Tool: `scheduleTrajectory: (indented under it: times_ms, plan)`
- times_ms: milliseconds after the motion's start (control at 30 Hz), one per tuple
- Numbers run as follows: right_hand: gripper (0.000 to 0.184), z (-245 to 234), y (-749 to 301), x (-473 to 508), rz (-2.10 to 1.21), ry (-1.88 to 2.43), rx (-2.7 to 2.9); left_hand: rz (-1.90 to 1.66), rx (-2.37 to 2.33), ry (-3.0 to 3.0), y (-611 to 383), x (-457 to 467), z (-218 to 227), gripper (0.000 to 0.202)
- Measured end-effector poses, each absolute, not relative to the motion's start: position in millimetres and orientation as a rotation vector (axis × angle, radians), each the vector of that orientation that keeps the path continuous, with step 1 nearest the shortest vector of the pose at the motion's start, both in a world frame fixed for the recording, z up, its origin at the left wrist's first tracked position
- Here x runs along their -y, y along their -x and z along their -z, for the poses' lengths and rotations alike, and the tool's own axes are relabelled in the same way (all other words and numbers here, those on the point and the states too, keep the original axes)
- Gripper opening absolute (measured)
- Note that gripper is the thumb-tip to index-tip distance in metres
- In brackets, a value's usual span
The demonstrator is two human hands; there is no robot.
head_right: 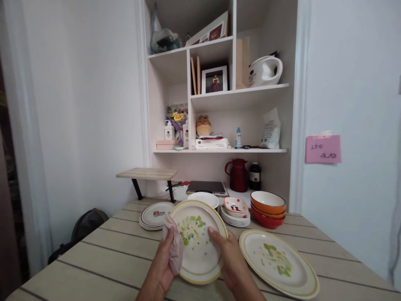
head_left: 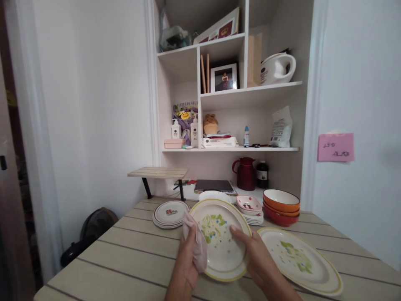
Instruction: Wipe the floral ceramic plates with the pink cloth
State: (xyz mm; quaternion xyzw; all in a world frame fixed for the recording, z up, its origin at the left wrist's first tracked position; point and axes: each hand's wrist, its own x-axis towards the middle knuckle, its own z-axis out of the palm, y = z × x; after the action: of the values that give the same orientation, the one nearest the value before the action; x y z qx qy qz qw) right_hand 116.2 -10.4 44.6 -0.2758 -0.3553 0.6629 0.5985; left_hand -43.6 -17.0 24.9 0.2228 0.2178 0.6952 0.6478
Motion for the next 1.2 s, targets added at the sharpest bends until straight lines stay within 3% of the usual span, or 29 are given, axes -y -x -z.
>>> scheduleTrajectory:
  times_ms: [133,367,700,1200]
  plan:
    - [0.065,-43,-111,14,-1.49,0.657,0.823,-1.57,-0.529,-0.523,43,17,-20,0.069]
    - [0.086,-46,-104,17,-1.332,0.617,0.669,-1.53,-0.472,-0.469,32,20,-17,0.056]
    - [0.08,-46,-83,30,-1.216,0.549,0.534,-1.484,-0.348,-0.36,11,34,-22,0.041]
    - [0.079,-51,-120,9,-1.63,0.509,0.738,-1.716,-0.683,-0.649,37,34,-33,0.057]
